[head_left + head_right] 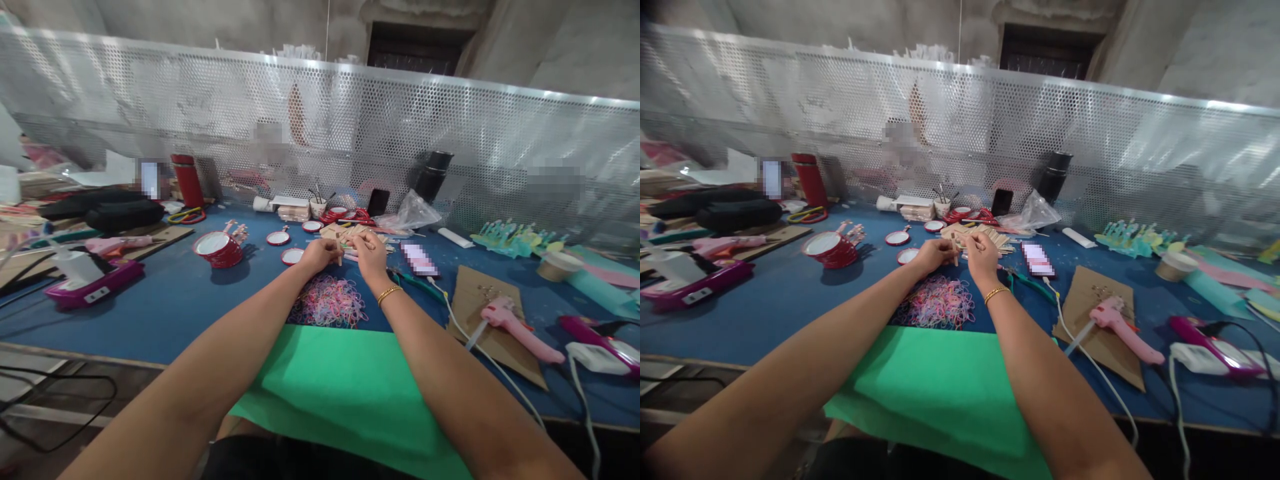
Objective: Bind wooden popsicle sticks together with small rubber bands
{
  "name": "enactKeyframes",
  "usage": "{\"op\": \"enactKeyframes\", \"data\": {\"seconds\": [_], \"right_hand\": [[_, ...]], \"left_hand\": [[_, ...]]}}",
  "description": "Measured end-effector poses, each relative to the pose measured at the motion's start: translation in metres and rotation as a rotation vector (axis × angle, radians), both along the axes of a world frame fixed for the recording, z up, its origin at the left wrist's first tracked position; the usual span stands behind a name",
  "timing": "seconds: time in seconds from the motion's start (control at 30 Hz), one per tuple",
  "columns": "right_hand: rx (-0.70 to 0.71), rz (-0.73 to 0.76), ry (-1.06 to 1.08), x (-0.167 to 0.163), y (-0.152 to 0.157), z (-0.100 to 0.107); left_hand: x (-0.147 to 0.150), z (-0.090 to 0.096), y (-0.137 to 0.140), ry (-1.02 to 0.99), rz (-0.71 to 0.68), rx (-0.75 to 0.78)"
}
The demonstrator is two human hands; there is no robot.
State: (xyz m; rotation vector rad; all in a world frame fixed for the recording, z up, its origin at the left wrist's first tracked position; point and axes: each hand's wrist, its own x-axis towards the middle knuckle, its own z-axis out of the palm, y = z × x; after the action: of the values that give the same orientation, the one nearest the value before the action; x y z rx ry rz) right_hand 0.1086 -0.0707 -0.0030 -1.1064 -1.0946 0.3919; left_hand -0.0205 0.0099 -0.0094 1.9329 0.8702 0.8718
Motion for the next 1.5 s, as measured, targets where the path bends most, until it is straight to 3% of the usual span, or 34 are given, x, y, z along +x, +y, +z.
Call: {"op": "enactKeyframes", "data": {"seconds": [0.17, 0.33, 0.5, 0.7, 0.87, 1.03, 1.27, 1.5], "right_hand": [[0.013, 0.036, -0.038, -0.0032, -0.0031, 0.0024], [-0.008, -0.029, -0.026, -0.0028, -0.0055, 0.0044], [0.023, 0.027, -0.062, -0.0056, -0.0072, 0.0072], [-0.017, -0.032, -0.022, -0.0022, -0.0061, 0.0053], [0.034, 0.039, -0.058, -0.0054, -0.0054, 0.0046], [-0.028, -0.023, -0.002, -0.0014, -0.0056, 0.0046], [0.041, 0.031, -0.048, -0.0080, -0.0080, 0.0087], [0.014, -0.041, -0.037, -0.0040, -0.0088, 0.0086]], "left_hand": [[0.0006, 0.0032, -0.0038, -0.013, -0.001, -0.037], [0.0000, 0.0039, -0.0041, -0.002, 0.004, -0.033], [0.0005, 0.0009, -0.0003, -0.009, -0.008, -0.026], [0.0015, -0.0019, 0.0017, -0.019, -0.003, -0.028], [0.0004, 0.0005, -0.0008, -0.009, -0.006, -0.020], [0.0006, -0.0002, 0.0006, 0.004, 0.011, -0.022], [0.0003, 0.0002, -0.0003, -0.007, -0.010, -0.008], [0.0013, -0.0047, 0.0049, 0.000, 0.006, -0.012]]}}
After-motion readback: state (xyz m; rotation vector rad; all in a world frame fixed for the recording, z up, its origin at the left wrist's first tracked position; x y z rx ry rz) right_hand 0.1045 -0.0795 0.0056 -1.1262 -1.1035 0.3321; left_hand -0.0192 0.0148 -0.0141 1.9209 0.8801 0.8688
